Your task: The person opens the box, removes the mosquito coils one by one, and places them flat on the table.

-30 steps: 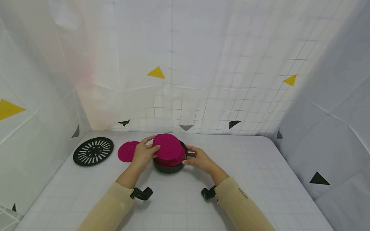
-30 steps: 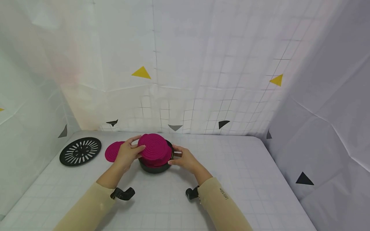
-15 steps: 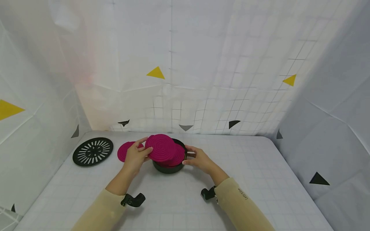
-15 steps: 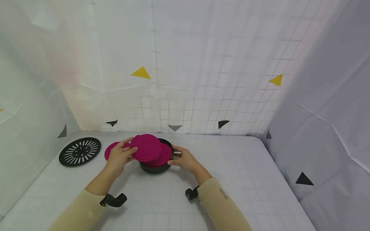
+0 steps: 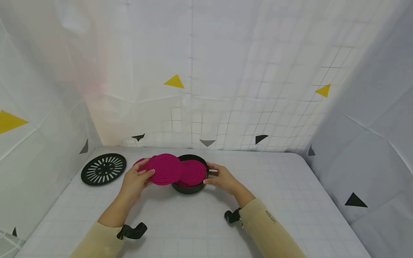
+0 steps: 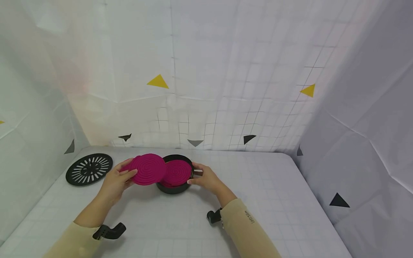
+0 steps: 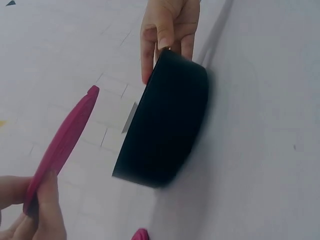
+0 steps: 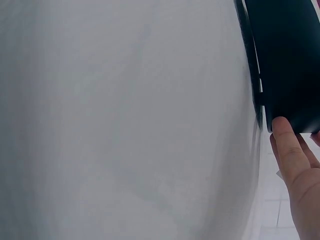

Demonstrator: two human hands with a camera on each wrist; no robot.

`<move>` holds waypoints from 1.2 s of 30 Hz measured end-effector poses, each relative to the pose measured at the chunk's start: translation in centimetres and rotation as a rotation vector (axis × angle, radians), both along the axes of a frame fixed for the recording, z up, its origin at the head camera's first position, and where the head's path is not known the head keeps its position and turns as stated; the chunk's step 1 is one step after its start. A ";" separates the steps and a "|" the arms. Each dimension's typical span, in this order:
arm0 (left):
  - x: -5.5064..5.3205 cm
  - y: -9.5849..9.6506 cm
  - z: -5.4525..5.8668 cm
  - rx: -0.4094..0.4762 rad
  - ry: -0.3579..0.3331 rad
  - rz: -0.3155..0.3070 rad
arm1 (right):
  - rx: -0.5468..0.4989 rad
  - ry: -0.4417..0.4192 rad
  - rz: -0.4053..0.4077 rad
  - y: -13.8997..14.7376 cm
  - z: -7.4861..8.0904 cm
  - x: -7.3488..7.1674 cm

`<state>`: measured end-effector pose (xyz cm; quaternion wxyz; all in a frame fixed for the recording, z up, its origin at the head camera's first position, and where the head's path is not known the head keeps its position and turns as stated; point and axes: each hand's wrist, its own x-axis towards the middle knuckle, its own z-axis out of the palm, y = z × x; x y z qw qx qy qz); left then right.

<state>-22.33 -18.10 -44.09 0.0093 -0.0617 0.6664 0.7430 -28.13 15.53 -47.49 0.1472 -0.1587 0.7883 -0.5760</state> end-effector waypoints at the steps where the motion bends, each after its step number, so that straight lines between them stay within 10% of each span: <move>1: 0.1 -0.4 -0.1 0.016 -0.007 -0.004 | -0.001 0.000 -0.004 0.0 0.0 0.0; 11: 1.0 -4.0 -1.0 0.104 -0.088 -0.038 | -0.013 -0.010 0.008 0.1 -0.2 -0.3; 36: 2.7 -10.6 -4.2 -0.047 -0.199 -0.096 | -0.002 -0.007 0.005 0.1 0.0 -0.1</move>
